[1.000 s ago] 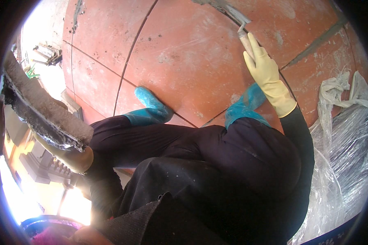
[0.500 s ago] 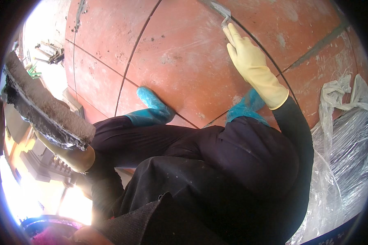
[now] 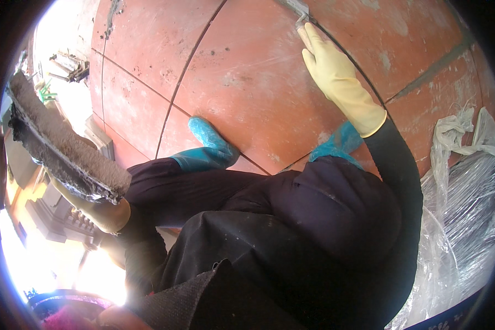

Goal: The person applies gray grout into the joints between red floor tiles using a trowel and a smaller hand tool. They repeatedly scoop grout from the trowel and press it into the gaps, smoothing the surface as they work across multiple tile intersections.

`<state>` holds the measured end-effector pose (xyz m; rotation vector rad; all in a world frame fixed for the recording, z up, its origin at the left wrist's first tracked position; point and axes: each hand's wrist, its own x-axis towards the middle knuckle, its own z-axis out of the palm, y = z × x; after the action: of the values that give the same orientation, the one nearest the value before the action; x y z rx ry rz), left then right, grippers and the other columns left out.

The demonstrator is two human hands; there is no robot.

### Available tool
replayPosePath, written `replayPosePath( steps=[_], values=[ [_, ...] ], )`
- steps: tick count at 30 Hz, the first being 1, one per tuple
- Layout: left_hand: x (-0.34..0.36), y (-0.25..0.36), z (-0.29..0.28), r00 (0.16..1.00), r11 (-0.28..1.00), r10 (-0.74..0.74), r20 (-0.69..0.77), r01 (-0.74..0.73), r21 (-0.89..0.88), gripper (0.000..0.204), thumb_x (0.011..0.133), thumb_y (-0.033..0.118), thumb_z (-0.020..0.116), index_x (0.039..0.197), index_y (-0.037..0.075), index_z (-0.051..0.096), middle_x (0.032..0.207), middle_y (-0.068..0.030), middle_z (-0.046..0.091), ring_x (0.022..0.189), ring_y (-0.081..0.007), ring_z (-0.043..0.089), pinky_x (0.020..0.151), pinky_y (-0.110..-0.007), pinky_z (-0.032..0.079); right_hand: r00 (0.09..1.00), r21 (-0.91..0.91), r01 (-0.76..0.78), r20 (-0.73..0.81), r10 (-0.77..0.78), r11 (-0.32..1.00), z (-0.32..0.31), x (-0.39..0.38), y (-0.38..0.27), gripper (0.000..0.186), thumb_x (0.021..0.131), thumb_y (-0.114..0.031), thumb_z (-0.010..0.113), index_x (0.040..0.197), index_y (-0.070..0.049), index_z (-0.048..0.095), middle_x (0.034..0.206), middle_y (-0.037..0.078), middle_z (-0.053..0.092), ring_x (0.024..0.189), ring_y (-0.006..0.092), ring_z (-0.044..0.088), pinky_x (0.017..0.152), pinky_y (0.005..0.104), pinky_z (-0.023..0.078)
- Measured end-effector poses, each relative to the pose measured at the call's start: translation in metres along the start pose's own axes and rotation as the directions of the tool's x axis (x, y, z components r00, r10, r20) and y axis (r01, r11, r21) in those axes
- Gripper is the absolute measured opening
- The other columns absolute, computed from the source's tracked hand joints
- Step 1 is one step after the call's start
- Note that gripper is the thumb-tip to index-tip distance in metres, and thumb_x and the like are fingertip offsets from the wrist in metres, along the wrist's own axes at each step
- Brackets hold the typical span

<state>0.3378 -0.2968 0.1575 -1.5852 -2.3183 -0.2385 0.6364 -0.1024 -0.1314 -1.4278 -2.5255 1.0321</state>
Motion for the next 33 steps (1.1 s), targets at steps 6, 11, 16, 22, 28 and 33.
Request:
replayPosePath(
  steps=[6,11,16,22,28,33],
  values=[
    [0.008,-0.011,0.001,1.0,1.0,0.017,-0.006,-0.017,0.006,0.079,0.091,0.033,0.069,0.149,-0.008,0.035,0.148,-0.0275,0.043,0.137,-0.0397,0.046,0.113,-0.048,0.041,0.998,0.027,0.009,0.055,-0.011,1.0,0.013,0.002,-0.013,0.061,0.1,-0.033,0.054,0.156,-0.019,0.033,0.113,0.023,0.066,0.099,0.0436,0.066,0.085,0.0504,0.053],
    [0.008,-0.015,-0.001,1.0,0.999,0.026,-0.012,-0.026,0.025,0.079,0.091,0.033,0.069,0.149,-0.008,0.036,0.147,-0.0272,0.044,0.136,-0.0391,0.047,0.112,-0.047,0.042,0.999,0.031,0.013,0.041,-0.014,0.999,0.013,0.016,-0.018,0.06,0.1,-0.031,0.054,0.155,-0.017,0.035,0.119,0.024,0.065,0.104,0.0441,0.064,0.088,0.0509,0.051],
    [0.008,-0.021,0.004,0.998,0.998,0.05,-0.025,-0.049,0.028,0.078,0.09,0.033,0.07,0.148,-0.008,0.037,0.146,-0.0269,0.045,0.134,-0.0385,0.048,0.111,-0.047,0.042,0.973,0.365,-0.225,0.125,0.192,0.904,-0.016,0.01,-0.015,0.063,0.099,-0.034,0.057,0.155,-0.013,0.037,0.122,0.016,0.067,0.081,0.0262,0.067,0.074,0.0388,0.054],
    [0.009,-0.027,0.005,0.999,0.998,0.052,-0.017,-0.051,0.037,0.078,0.09,0.033,0.07,0.148,-0.008,0.037,0.144,-0.0265,0.047,0.132,-0.0378,0.05,0.109,-0.046,0.043,0.936,0.559,-0.353,0.227,0.27,0.75,-0.063,0.03,-0.033,0.064,0.097,-0.045,0.06,0.153,-0.018,0.045,0.085,0.004,0.059,0.062,0.0092,0.053,0.056,0.0249,0.046],
    [0.008,-0.031,0.004,0.999,0.998,0.05,-0.02,-0.049,0.037,0.078,0.089,0.034,0.07,0.147,-0.008,0.038,0.142,-0.0261,0.049,0.13,-0.0371,0.052,0.108,-0.045,0.044,0.873,0.423,-0.407,0.441,0.209,0.81,-0.106,0.069,-0.072,0.047,0.103,-0.036,0.052,0.146,-0.016,0.054,0.081,0.003,0.061,0.063,0.0113,0.059,0.057,0.0268,0.049],
    [0.005,-0.033,0.005,0.999,0.998,0.048,-0.007,-0.048,0.04,0.078,0.089,0.034,0.07,0.146,-0.008,0.039,0.141,-0.0258,0.05,0.128,-0.0365,0.053,0.107,-0.045,0.045,0.816,0.304,-0.482,0.498,0.294,0.822,-0.115,0.074,-0.082,0.049,0.103,-0.043,0.052,0.144,-0.017,0.056,0.081,0.003,0.062,0.063,0.0116,0.06,0.056,0.0268,0.049]
  ],
)
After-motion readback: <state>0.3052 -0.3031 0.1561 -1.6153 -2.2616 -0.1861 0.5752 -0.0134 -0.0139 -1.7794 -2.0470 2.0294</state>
